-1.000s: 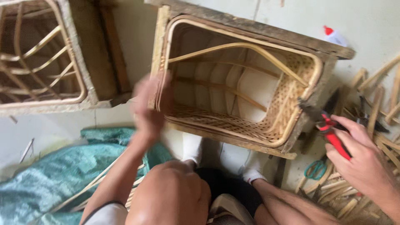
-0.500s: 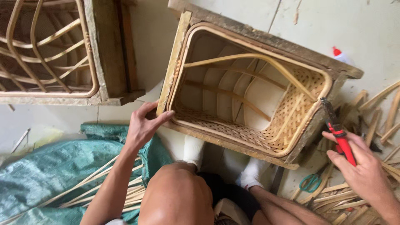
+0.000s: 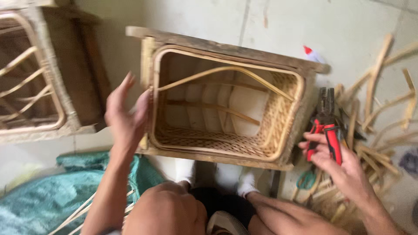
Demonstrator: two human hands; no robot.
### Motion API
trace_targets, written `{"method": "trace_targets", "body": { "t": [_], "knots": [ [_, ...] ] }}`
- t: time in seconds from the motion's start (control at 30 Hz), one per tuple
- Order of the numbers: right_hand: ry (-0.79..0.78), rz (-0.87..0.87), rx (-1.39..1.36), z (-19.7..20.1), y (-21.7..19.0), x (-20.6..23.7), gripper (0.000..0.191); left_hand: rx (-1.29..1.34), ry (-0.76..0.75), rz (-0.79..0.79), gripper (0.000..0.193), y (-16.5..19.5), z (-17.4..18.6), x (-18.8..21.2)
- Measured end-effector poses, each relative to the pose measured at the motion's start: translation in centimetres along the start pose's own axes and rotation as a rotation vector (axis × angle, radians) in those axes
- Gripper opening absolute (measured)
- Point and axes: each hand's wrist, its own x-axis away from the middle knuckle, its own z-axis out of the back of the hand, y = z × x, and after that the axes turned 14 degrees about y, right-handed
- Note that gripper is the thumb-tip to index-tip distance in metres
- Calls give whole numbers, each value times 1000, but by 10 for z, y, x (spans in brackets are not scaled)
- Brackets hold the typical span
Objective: The person sits on the floor repairing a woven bamboo basket. They apply glue from a squeeze bottle to the basket frame, trim and tuck bamboo strips with a knife, weave and press curved bamboo slats across the basket interior, tap strips into place with a hammer, and cut excess material with pliers.
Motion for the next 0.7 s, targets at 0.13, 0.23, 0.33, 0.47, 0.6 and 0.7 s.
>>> {"method": "trace_targets", "body": {
  "t": [0.13, 0.23, 0.33, 0.47, 0.6, 0.7],
  "knots": [
    [-319, 44, 78, -61, -60, -18, 53, -16, -57, 174, 60, 12, -61, -46],
    [-466, 53, 237, -125, -102, -42, 50, -36, -25, 85, 50, 12, -78, -66],
    [-522, 12, 536, -183, -137, -71, 49, -20, -22, 90, 38, 10, -80, -70],
    [-455, -19, 410, -227, -170, -95, 50, 32, 25, 88, 32, 8, -81, -68],
    [-421, -197, 361, -244, -187, -101, 51, 45, -9, 106, 41, 5, -82, -69],
    [-379, -234, 339, -254, -189, -97, 48, 66, -10, 100, 52, 5, -81, -69]
  ]
}}
